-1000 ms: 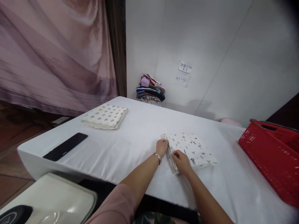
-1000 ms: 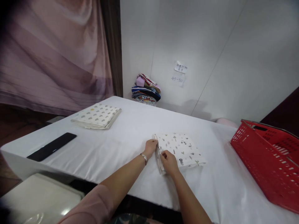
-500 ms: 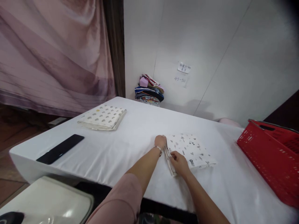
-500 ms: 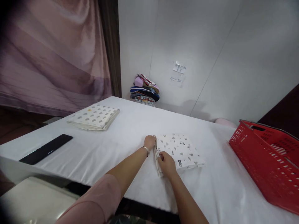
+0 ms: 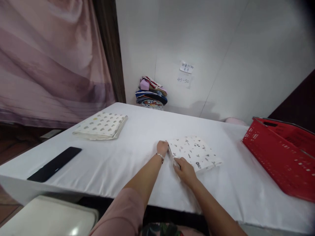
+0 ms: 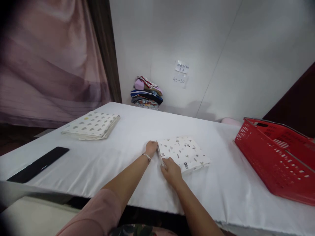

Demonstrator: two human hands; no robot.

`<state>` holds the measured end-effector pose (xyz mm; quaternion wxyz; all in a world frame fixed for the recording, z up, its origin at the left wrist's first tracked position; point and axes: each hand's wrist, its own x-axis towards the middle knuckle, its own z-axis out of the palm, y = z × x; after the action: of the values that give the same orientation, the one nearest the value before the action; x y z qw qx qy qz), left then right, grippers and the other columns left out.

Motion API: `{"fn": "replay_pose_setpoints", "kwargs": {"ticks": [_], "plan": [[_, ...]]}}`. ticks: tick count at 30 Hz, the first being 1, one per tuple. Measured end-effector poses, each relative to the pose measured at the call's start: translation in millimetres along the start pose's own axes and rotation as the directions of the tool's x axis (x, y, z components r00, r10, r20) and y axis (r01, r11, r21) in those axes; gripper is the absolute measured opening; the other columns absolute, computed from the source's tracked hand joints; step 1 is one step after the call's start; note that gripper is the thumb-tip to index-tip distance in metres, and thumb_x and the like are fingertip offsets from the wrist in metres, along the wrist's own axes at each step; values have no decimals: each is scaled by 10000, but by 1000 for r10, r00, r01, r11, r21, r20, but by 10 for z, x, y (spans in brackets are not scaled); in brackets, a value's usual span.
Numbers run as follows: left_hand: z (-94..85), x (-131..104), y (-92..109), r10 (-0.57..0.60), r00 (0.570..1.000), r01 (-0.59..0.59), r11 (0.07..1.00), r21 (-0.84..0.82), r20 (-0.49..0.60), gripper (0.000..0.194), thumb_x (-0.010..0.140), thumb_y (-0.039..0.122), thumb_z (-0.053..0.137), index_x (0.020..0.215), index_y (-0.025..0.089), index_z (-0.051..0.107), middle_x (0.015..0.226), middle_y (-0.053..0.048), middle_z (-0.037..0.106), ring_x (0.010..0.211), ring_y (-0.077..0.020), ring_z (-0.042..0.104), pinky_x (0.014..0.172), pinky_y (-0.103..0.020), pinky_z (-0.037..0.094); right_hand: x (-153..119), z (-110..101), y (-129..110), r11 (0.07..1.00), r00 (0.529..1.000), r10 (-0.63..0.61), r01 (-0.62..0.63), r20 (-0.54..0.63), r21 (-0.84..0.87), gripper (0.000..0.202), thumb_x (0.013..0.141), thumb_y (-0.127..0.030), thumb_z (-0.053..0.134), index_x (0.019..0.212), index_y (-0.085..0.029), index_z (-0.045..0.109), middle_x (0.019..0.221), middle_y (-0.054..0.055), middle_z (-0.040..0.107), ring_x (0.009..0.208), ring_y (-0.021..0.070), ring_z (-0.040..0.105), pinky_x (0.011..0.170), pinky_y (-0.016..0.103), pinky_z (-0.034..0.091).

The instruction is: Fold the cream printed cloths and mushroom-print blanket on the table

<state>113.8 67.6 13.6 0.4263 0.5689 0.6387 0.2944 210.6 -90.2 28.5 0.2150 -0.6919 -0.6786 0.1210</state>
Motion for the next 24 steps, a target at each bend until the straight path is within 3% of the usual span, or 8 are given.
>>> {"fn": "replay_pose_setpoints", "kwargs": {"ticks": [5,9,14,17,19,21,22,24], "plan": [[-42,-30,8,33,998,-32,999,5,-61,398,805,259,494,1173,107,501,1010,-104,660,917,-165,612,739,-229,441,-226,57,-131,980,994,-87,75,-59,-182,389,781,-213,512,1167,-177,543,1037,98,550,934,227,476,801,335,393],[-80,-141,33,125,988,-124,992,21,-90,453,852,328,429,1263,139,442,1296,-121,508,1154,-193,495,942,-276,388,-364,110,-173,971,992,-96,77,-76,-226,453,758,-153,511,1211,-149,515,1142,126,536,988,259,448,860,392,378],[-86,-273,29,379,924,-375,878,299,46,570,820,367,486,1335,146,380,1441,-119,339,1321,-242,294,1067,-343,276,-512,64,-130,978,981,-178,167,-79,-126,494,741,-149,520,1234,-149,501,1287,123,481,1086,268,433,942,433,358],[-98,-257,43,390,913,-405,818,408,122,582,813,300,474,1365,159,353,1484,-111,257,1347,-261,243,1063,-385,285,-596,-41,11,970,962,-228,237,-151,45,429,770,-161,512,1198,-185,534,1251,99,532,1125,240,459,986,429,351],[-115,-216,82,385,908,-418,791,446,167,575,805,266,465,1364,180,364,1501,-96,222,1361,-263,216,1063,-405,286,-657,-110,154,964,957,-119,175,-264,201,327,814,-217,503,1133,-215,577,1169,83,591,1107,225,497,988,425,365],[-132,-165,138,394,894,-447,755,479,214,580,779,230,477,1351,200,388,1516,-73,181,1379,-261,172,1077,-413,264,-724,-158,308,899,942,126,25,-312,437,269,829,-302,515,1067,-215,604,1093,82,627,1056,228,544,954,417,409],[-137,-138,170,391,888,-459,739,493,240,590,766,215,483,1349,200,392,1519,-68,174,1382,-257,165,1083,-407,253,-757,-174,377,816,920,275,-71,-279,573,285,816,-342,536,1057,-206,602,1058,86,639,1018,232,569,920,410,441],[-140,-90,231,353,888,-459,725,513,295,614,747,202,487,1352,185,385,1501,-81,229,1365,-247,226,1075,-378,269,-816,-200,479,551,838,534,-243,-113,798,394,771,-391,593,1104,-181,567,1031,98,646,959,238,606,850,387,494]]}}
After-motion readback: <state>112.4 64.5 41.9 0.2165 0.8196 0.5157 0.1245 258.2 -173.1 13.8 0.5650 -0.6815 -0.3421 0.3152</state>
